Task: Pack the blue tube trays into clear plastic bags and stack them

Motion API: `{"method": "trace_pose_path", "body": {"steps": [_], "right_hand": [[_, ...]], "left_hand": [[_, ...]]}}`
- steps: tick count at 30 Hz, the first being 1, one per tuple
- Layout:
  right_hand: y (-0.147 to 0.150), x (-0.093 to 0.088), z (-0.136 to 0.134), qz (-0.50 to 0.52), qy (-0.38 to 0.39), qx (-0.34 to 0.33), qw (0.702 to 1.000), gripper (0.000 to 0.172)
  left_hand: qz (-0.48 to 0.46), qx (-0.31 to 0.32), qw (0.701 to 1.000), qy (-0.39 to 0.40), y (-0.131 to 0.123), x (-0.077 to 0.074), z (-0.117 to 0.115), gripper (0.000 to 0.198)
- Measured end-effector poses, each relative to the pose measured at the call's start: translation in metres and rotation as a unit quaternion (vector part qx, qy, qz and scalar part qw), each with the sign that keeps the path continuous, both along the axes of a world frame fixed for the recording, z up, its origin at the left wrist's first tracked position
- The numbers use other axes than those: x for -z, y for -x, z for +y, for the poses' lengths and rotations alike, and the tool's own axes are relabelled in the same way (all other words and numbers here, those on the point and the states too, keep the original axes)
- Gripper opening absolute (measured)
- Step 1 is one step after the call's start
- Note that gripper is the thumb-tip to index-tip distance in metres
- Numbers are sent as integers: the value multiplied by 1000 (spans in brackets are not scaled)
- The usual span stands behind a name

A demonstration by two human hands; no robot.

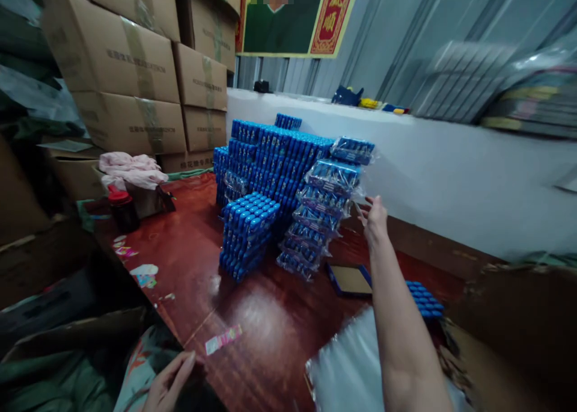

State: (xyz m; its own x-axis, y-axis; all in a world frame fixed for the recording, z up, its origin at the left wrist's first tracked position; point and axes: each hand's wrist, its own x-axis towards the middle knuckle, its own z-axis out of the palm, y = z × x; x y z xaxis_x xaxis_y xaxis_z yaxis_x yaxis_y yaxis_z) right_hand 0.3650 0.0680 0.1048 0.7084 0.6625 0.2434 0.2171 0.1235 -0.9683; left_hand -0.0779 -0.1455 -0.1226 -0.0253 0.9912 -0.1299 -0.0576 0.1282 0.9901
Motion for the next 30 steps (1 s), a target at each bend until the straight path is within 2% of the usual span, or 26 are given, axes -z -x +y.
{"method": "trace_pose_path", "body": {"steps": [3, 5, 8, 10, 12, 14, 16, 18, 21, 24, 28, 30], "right_hand": [[-8, 65, -44, -65, 114, 25, 991, 35], [-7, 111, -70, -119, 220, 22, 968, 27], [5, 167, -96, -218, 366, 7, 905, 23], [15, 189, -102, -288, 432, -2, 855, 24], [29, 199, -103, -350, 473, -20, 809, 25], [48, 204, -107, -401, 491, -58, 771, 28], [75, 209, -117, -442, 491, -104, 743, 34], [108, 218, -134, -483, 471, -147, 724, 42], [160, 239, -165, -542, 396, -249, 698, 51], [193, 254, -188, -554, 320, -353, 683, 47], [200, 250, -197, -563, 235, -422, 671, 34], [196, 242, -192, -560, 223, -398, 691, 33]], "left_hand": [[30, 24, 999, 29, 23, 16, -2, 50], [49, 20, 998, 37, 31, 21, 2, 50], [90, -56, 994, -24, 22, 11, 30, 51], [112, -101, 981, -122, 7, -8, 63, 61], [151, -121, 957, -216, -10, -33, 103, 82], [200, -141, 930, -273, -25, -59, 141, 98], [241, -132, 913, -301, -39, -80, 173, 115], [275, -116, 906, -300, -54, -95, 196, 130], [313, -81, 906, -275, -74, -105, 216, 139], [316, -77, 904, -279, -85, -105, 228, 139], [308, -110, 893, -308, -86, -103, 236, 135], [300, -112, 893, -317, -85, -102, 236, 133]]}}
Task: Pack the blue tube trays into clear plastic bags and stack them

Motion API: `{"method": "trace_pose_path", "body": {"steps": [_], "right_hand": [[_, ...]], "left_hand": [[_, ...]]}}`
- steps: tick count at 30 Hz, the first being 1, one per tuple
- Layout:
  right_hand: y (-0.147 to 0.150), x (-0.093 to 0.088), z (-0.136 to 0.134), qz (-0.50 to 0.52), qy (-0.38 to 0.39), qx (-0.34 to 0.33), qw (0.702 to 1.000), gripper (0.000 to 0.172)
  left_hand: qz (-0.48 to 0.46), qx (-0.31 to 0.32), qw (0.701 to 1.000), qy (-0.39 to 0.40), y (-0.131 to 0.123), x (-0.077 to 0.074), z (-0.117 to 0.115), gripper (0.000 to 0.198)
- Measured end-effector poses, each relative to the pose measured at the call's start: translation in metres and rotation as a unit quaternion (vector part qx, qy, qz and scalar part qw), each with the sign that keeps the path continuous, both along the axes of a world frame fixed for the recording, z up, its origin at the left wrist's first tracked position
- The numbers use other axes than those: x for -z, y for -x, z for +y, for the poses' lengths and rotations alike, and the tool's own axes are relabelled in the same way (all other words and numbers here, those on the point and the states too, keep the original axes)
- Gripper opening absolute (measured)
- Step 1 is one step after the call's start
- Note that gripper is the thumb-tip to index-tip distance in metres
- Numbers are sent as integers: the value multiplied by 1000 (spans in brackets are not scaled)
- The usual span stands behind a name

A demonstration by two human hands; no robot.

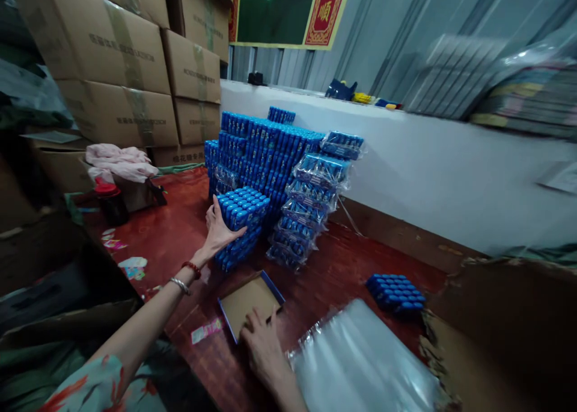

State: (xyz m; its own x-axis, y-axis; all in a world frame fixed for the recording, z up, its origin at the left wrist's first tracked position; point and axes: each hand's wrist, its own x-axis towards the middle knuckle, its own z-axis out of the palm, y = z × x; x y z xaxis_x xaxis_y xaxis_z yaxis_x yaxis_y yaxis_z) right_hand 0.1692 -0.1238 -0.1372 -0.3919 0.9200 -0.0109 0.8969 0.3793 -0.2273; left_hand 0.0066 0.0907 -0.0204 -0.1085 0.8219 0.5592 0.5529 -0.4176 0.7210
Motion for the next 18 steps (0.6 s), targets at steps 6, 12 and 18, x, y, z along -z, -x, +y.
{"method": "trace_pose_path", "body": {"steps": [6, 12, 18], "right_hand": [[-4, -7, 32, 30, -26, 411, 911, 60], [-5, 5, 62, 222, 111, 442, 862, 53], [-12, -3, 84, 339, 120, 390, 848, 36]], "left_hand": [[-32, 0, 999, -36, 5, 0, -24, 130], [-47, -26, 996, -67, 4, 6, -73, 123], [0, -31, 999, -29, 5, 52, -149, 123]]}}
